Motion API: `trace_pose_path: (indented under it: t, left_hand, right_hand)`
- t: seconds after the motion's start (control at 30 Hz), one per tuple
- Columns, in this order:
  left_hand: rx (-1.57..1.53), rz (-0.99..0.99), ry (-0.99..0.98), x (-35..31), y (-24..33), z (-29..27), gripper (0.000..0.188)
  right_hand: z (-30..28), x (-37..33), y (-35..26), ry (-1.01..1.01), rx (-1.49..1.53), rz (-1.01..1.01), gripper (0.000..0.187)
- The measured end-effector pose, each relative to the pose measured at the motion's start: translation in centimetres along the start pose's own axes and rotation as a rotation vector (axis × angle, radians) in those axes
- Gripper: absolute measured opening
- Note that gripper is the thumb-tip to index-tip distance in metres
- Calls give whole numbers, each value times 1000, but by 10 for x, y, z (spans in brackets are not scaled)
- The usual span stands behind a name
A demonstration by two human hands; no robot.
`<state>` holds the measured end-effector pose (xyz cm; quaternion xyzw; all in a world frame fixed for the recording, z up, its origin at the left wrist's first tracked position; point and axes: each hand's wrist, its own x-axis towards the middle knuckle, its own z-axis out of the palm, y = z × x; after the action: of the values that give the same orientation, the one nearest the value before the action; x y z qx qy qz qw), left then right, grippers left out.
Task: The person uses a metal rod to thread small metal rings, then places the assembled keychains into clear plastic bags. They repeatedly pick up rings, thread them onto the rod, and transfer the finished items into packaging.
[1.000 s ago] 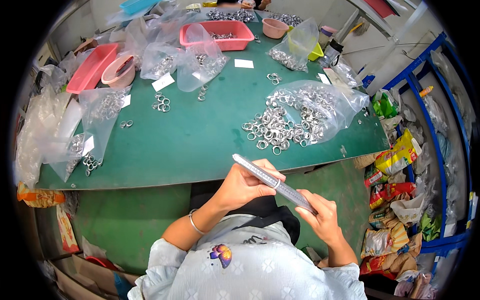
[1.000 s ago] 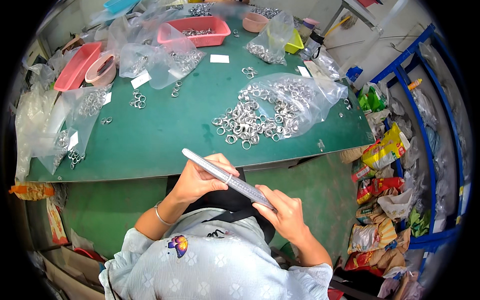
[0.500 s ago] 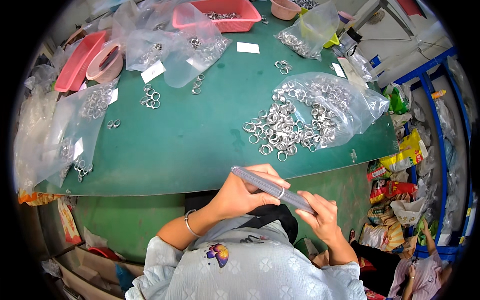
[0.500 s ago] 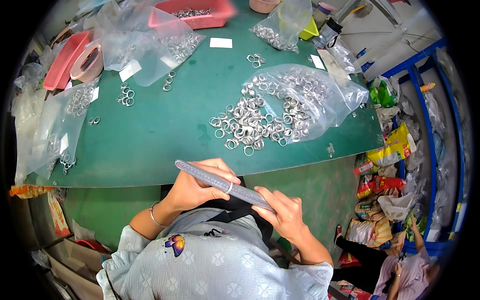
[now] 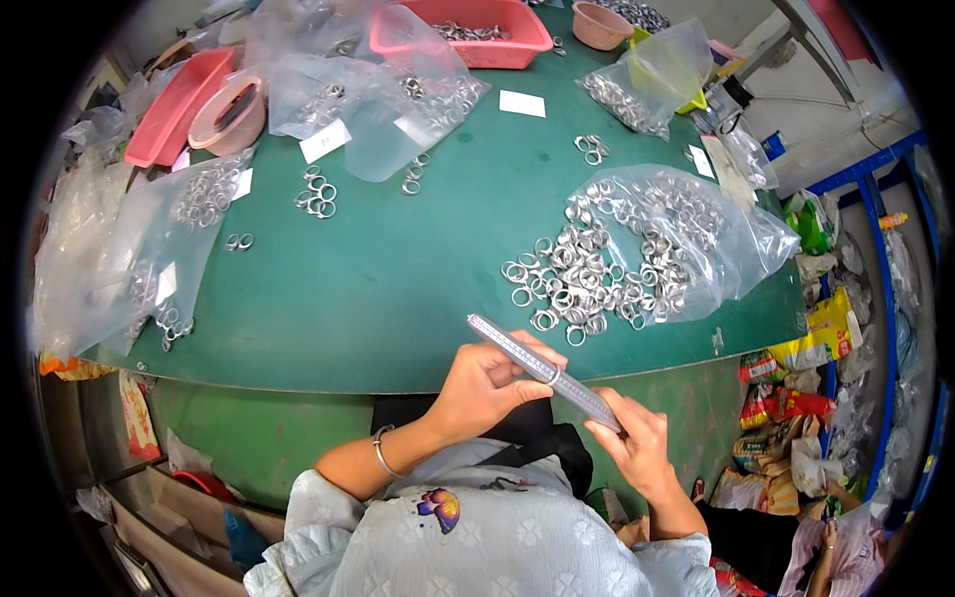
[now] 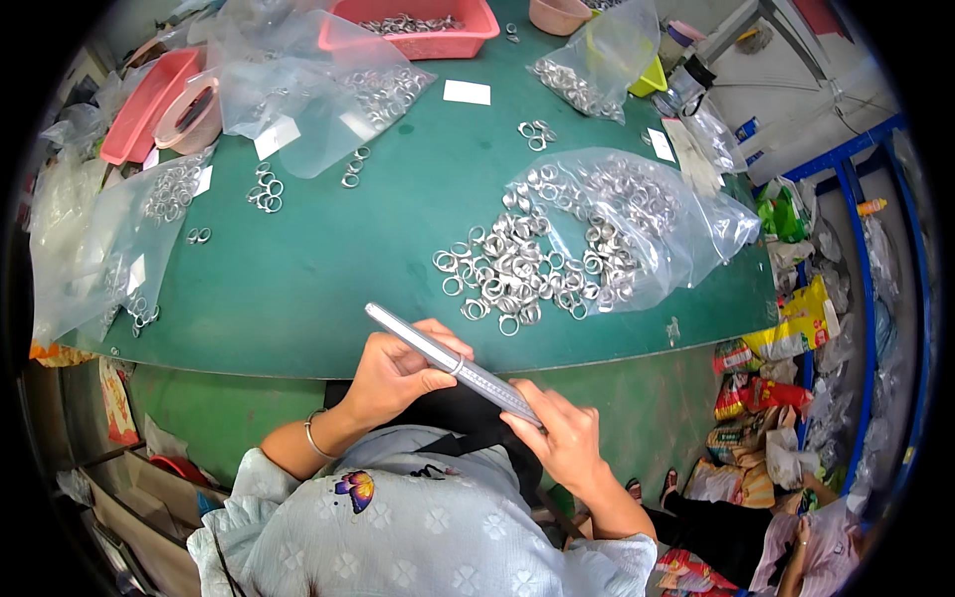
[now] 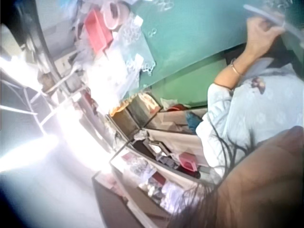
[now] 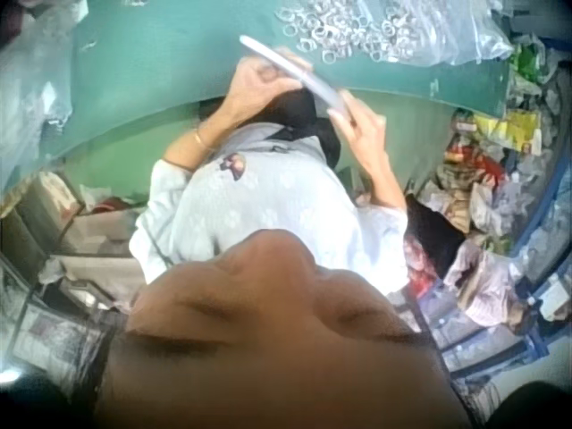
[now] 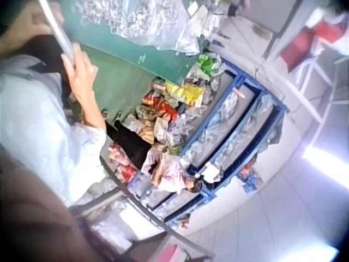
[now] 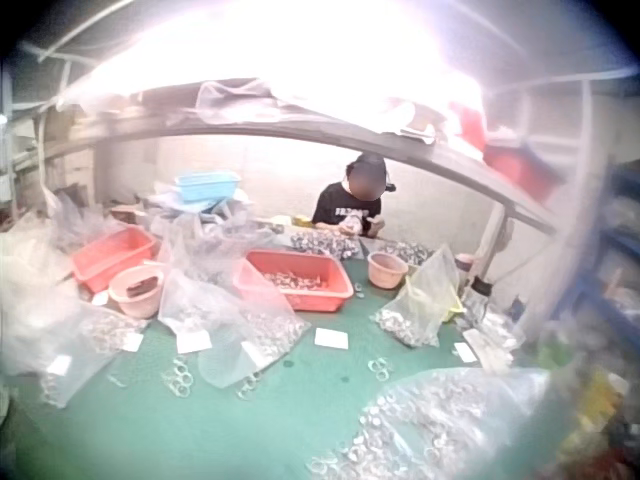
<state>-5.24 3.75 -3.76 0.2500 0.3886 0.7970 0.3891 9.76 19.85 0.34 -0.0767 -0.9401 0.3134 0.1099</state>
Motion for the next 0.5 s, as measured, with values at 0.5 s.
trace_pose_path:
  t: [0.5]
  left_hand:
    - [-42,-80,205,-3,11,4,23]
  right_hand:
    - [1,12,1,-29,-97,-65,34]
